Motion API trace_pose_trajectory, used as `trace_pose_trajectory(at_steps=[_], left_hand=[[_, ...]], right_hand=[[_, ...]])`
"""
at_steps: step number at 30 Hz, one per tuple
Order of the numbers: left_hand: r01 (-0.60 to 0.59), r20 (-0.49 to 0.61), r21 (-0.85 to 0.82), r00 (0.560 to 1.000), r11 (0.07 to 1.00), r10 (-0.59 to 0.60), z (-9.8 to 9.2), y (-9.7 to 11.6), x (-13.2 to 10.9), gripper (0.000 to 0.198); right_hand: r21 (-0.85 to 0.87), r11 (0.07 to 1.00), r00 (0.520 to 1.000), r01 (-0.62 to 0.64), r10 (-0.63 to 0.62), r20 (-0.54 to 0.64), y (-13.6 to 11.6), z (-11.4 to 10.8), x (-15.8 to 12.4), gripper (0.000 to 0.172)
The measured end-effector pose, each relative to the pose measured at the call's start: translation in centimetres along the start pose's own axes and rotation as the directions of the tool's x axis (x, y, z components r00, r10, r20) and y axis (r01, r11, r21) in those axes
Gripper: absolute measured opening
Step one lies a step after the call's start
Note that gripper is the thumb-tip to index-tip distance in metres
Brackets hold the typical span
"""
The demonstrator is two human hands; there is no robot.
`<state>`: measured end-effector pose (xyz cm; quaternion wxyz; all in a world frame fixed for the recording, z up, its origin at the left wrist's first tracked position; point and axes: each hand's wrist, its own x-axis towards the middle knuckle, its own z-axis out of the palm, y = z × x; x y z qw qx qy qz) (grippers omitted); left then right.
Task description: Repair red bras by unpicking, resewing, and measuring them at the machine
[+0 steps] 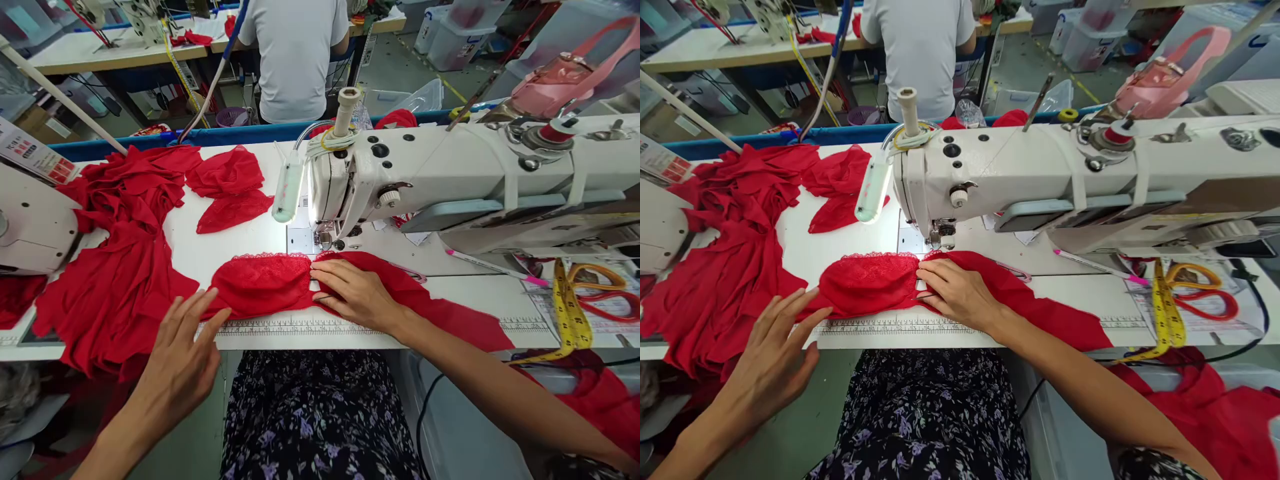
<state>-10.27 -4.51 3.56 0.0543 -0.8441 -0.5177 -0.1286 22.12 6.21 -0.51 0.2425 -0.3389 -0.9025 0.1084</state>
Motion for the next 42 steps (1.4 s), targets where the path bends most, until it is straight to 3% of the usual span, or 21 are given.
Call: trace_pose_trajectory(at_steps=[3,6,9,13,17,23,35,42], left_hand=[[-0.1,-0.149,-0.269,0.987,0.958,0.062,0.8,2.4,2.6,0.046],[-0.268,-0.222,-0.409,0.956,0.872,0.19,3.4,3.9,7.0,0.038],[-0.352,-0.106,-0.378,0.935,0.857,0.337,6.4,4.4,10.0,0.029],[-0.286,0.009,-0.228,0.955,0.931,0.295,8.6,4.5,9.7,0.032],[-0.209,0.013,-0.191,0.976,0.959,0.216,8.5,4.7,8.6,0.035],[-0.286,-0.028,-0.207,0.958,0.936,0.287,8.4,4.4,9.8,0.037],[-0.162,0.03,-0.217,0.985,0.963,0.173,8.8,4.5,9.7,0.038],[-0.197,-0.115,-0.39,0.98,0.9,0.164,7.8,4.5,11.1,0.033]], right_hand=[[0.08,0.995,0.99,-0.064,0.074,-0.123,-0.1,-0.4,-0.3,0.025],[0.052,0.995,0.98,-0.089,0.097,-0.171,-0.4,-0.1,-0.4,0.022],[-0.09,0.993,0.99,-0.075,0.063,-0.129,-0.6,0.5,-0.4,0.024],[-0.216,0.973,0.996,-0.083,0.072,-0.058,-0.4,0.7,-0.8,0.033],[-0.218,0.97,0.994,-0.107,0.104,-0.026,-0.3,0.3,-0.9,0.037],[-0.239,0.969,0.998,-0.055,0.056,-0.002,0.0,0.4,-0.6,0.04],[-0.266,0.962,0.997,-0.067,0.074,0.013,0.4,0.3,-0.7,0.043],[-0.172,0.985,0.999,-0.024,0.019,-0.032,0.4,0.0,-0.5,0.033]])
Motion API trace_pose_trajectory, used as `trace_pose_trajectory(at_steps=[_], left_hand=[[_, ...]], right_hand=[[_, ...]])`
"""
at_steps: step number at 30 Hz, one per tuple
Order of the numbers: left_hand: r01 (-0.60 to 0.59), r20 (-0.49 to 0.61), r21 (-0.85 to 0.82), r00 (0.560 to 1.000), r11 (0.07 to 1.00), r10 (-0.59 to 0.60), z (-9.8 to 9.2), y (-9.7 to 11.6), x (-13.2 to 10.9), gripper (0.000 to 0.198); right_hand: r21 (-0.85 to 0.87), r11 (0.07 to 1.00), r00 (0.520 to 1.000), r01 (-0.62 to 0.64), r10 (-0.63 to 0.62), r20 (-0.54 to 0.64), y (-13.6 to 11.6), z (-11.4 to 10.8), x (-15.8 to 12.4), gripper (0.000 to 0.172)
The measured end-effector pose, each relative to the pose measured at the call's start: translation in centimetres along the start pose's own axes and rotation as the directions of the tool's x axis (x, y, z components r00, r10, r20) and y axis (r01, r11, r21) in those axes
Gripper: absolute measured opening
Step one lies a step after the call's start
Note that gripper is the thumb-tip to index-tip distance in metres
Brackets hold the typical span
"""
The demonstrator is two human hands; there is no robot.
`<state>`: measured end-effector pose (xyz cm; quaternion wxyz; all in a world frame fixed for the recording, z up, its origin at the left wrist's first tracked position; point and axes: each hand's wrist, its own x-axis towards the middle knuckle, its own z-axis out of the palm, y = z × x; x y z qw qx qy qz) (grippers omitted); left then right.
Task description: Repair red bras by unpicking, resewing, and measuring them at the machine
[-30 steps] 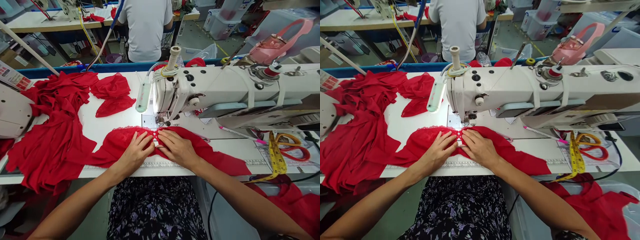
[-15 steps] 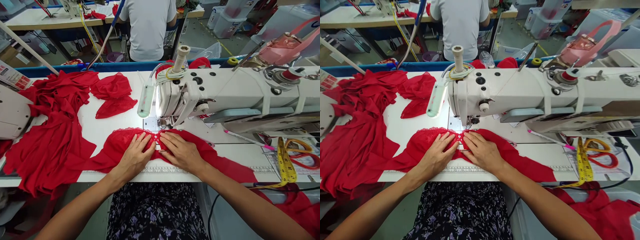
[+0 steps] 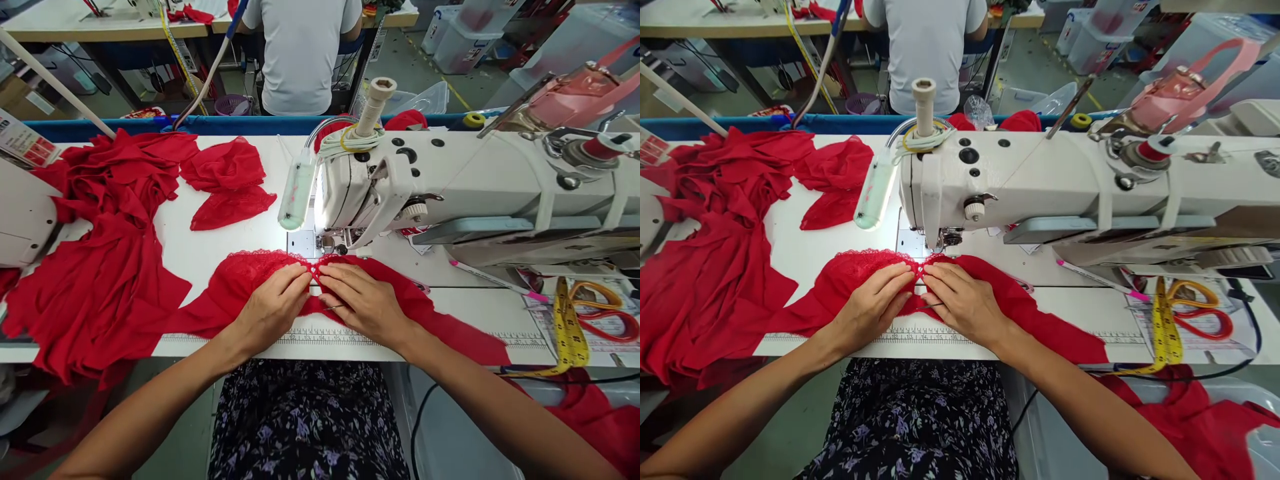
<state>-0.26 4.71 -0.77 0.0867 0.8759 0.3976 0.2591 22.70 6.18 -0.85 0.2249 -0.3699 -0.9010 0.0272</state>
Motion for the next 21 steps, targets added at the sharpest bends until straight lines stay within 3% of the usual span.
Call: trace_pose_trajectory(at_steps=[7,21], left_hand=[[0.048,0.186,0.118,0.98,0.992,-0.07,0.3,-1.5,-0.9,0.06],[0.068,0.245,0.105,0.965,0.992,-0.093,-0.2,-2.1,-0.8,0.066]], right_hand=[[-0.022,1.0,0.992,-0.004,0.006,0.122,0.8,-0.1,-0.2,0.049],[0.026,0.999,0.985,-0.038,0.033,0.171,1.1,-0.3,-0.2,0.058]])
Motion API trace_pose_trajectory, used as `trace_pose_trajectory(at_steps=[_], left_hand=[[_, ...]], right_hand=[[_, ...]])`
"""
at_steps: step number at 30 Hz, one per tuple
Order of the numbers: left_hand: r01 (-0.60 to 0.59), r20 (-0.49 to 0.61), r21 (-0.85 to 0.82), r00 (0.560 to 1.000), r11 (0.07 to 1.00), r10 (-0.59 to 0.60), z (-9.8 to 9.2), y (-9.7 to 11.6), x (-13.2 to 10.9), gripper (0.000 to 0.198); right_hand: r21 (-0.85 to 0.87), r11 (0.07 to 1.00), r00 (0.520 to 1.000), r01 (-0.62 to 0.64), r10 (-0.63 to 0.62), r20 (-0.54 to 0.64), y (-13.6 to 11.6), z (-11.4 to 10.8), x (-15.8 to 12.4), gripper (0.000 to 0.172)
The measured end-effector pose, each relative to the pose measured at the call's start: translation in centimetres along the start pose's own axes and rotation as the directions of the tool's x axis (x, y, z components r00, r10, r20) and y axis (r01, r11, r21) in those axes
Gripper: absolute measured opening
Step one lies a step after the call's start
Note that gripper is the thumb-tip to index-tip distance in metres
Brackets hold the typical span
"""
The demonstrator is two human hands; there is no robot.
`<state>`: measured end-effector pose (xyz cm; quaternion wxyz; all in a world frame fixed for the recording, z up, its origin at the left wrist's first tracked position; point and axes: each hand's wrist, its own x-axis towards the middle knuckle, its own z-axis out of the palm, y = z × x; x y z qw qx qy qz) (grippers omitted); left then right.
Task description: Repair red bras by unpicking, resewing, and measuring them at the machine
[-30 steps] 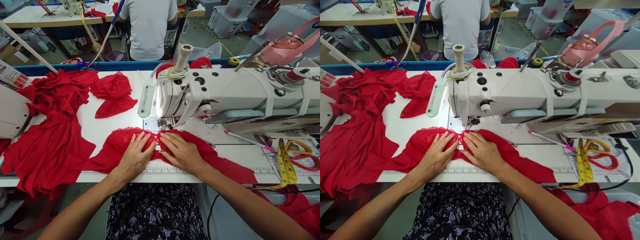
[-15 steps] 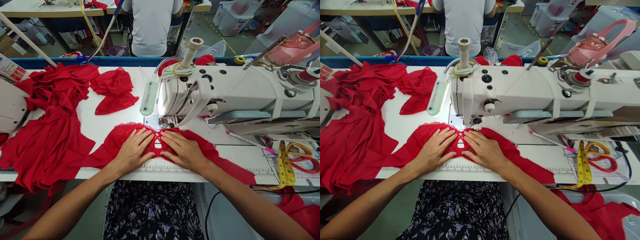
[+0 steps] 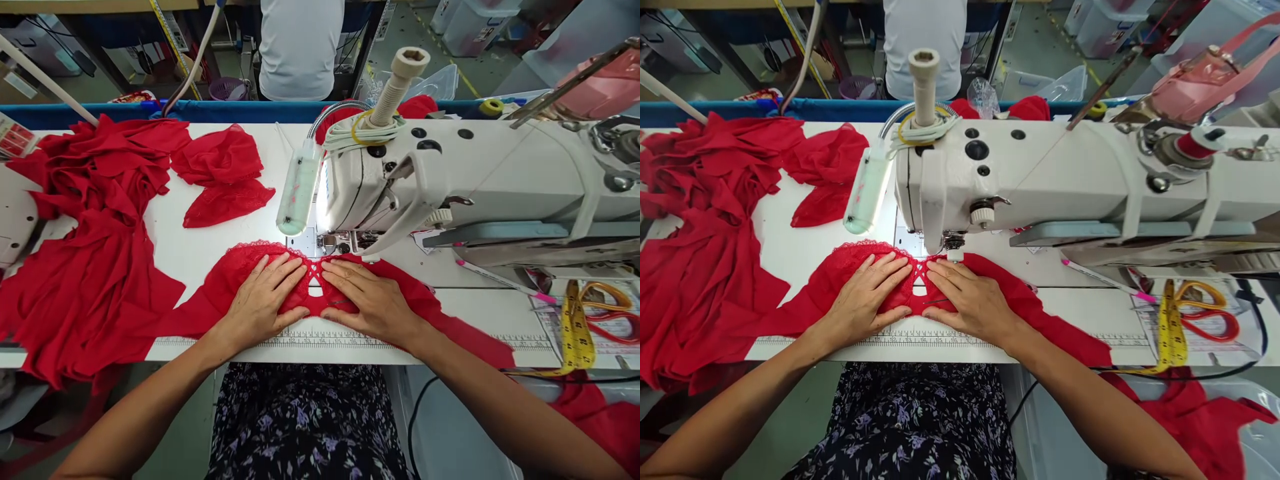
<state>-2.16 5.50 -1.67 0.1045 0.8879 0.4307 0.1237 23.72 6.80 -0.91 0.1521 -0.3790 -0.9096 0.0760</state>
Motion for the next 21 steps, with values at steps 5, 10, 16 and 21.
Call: trace_pose_trajectory(at_steps=[5,10,16,21], left_hand=[[-0.019,-0.003,0.004,1.0,1.0,0.019,0.02,-0.28,0.01,0.07],[-0.033,-0.007,0.008,0.999,0.999,0.033,-0.05,-0.34,0.05,0.07],[-0.029,0.012,0.008,1.0,1.0,0.029,-0.15,-0.21,0.05,0.07],[-0.024,0.008,0.004,1.0,1.0,0.024,-0.13,-0.29,0.07,0.072]], right_hand=[[0.017,1.0,1.0,0.01,-0.01,-0.006,0.09,-0.02,-0.05,0.061],[0.029,1.0,1.0,0.011,-0.011,-0.001,0.12,-0.07,-0.12,0.064],[0.046,0.999,1.0,0.007,-0.007,0.002,0.13,-0.12,-0.15,0.067],[0.005,1.0,1.0,0.006,-0.006,0.021,0.32,0.16,-0.42,0.066]])
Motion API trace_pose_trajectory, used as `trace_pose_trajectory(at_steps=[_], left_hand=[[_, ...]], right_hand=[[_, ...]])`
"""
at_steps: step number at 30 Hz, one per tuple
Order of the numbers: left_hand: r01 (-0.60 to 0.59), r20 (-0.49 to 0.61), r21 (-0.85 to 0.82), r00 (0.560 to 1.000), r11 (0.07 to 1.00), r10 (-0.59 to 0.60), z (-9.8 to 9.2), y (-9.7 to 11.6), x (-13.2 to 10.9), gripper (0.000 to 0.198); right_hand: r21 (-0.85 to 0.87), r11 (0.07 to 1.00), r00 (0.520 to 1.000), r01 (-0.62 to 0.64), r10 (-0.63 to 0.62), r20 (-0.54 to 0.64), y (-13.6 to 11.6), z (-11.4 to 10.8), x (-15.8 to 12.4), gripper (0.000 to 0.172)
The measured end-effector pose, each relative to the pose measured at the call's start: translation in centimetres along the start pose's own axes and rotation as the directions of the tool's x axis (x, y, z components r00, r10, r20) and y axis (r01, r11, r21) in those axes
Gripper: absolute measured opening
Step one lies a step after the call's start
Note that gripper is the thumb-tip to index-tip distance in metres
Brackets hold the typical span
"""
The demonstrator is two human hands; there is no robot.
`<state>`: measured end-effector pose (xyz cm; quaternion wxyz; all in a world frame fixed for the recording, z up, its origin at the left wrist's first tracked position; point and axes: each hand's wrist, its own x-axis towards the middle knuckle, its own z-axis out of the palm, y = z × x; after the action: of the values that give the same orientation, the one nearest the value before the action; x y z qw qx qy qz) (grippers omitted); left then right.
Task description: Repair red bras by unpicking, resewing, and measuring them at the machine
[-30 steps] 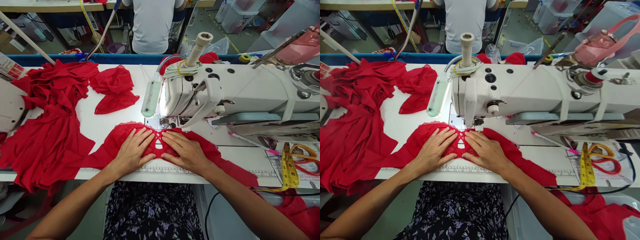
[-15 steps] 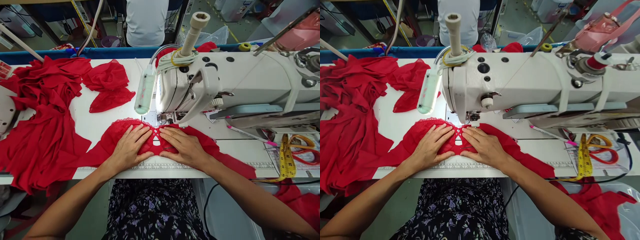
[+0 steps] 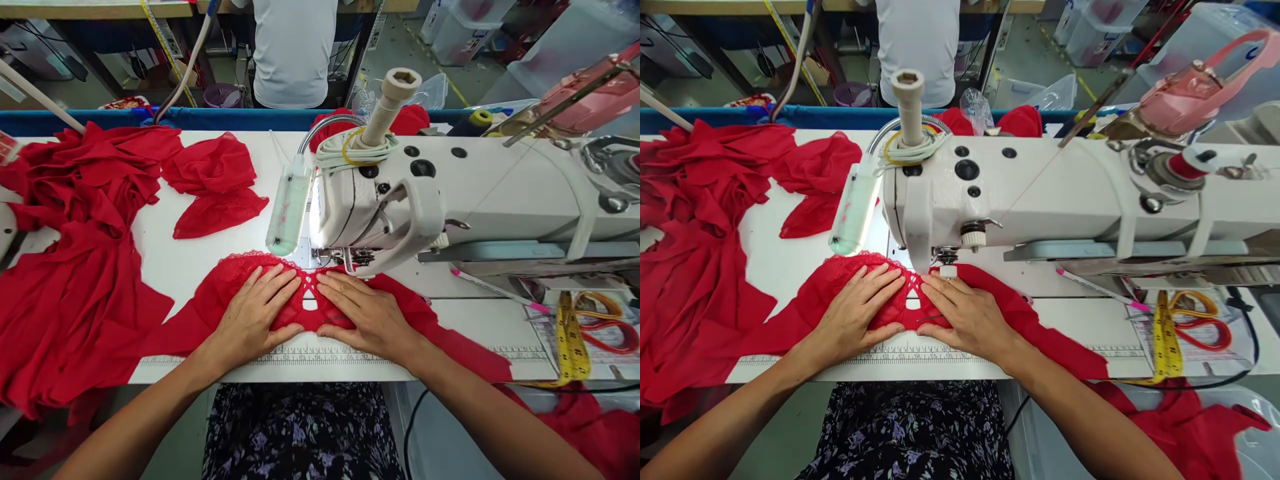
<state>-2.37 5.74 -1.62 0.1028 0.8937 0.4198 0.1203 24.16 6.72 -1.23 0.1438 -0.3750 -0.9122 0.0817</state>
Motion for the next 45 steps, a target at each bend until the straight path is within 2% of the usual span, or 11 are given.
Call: trace_pose_trajectory(at_steps=[7,21,26,28,30,32,34,37,39,42,45], left_hand=[[0.0,-0.007,-0.017,1.0,1.0,-0.001,0.1,-0.1,0.1,0.071],[0.003,-0.021,-0.049,1.0,0.999,-0.004,0.0,0.0,-0.1,0.069],[-0.023,-0.035,0.0,0.999,1.0,0.023,-0.2,0.3,-0.1,0.067],[-0.03,-0.062,0.036,0.998,0.999,0.032,-0.5,0.8,-0.2,0.065],[-0.033,-0.139,0.075,0.989,0.997,0.044,-0.9,1.9,-0.6,0.057],[-0.042,-0.235,0.108,0.97,0.993,0.067,-1.1,3.5,-1.5,0.047],[-0.05,-0.305,0.132,0.948,0.99,0.088,-1.0,5.4,-2.8,0.038],[-0.038,-0.356,0.155,0.93,0.987,0.092,-0.1,7.9,-4.8,0.028],[-0.004,-0.375,0.164,0.925,0.986,0.066,0.6,8.9,-5.7,0.028],[0.103,-0.397,0.171,0.918,0.98,-0.027,1.3,9.1,-6.1,0.036],[0.176,-0.377,0.203,0.922,0.963,-0.089,1.7,8.7,-5.9,0.047]], right_hand=[[-0.043,0.999,1.0,0.018,-0.018,-0.005,0.0,-0.1,0.1,0.067],[0.04,0.999,0.999,0.005,-0.004,-0.036,-0.1,0.0,0.2,0.067],[0.062,0.997,0.998,0.049,-0.046,-0.047,-0.3,-0.7,0.3,0.059],[0.061,0.997,0.995,0.047,-0.041,-0.092,-0.5,-2.0,-0.3,0.055],[0.055,0.998,0.982,-0.015,0.025,-0.185,-0.6,-3.8,-1.5,0.048],[0.09,0.992,0.945,-0.094,0.117,-0.305,-0.9,-5.5,-3.2,0.038],[0.138,0.982,0.913,-0.127,0.17,-0.371,-1.2,-6.3,-4.7,0.032],[0.173,0.982,0.935,-0.071,0.125,-0.331,-2.0,-5.8,-5.3,0.031],[0.208,0.978,0.96,-0.02,0.077,-0.269,-2.5,-4.5,-4.3,0.031],[0.241,0.97,0.981,0.029,0.018,-0.193,-3.3,-2.6,-1.4,0.033],[0.166,0.98,0.991,0.112,-0.096,-0.098,-3.6,-1.2,1.1,0.034]])
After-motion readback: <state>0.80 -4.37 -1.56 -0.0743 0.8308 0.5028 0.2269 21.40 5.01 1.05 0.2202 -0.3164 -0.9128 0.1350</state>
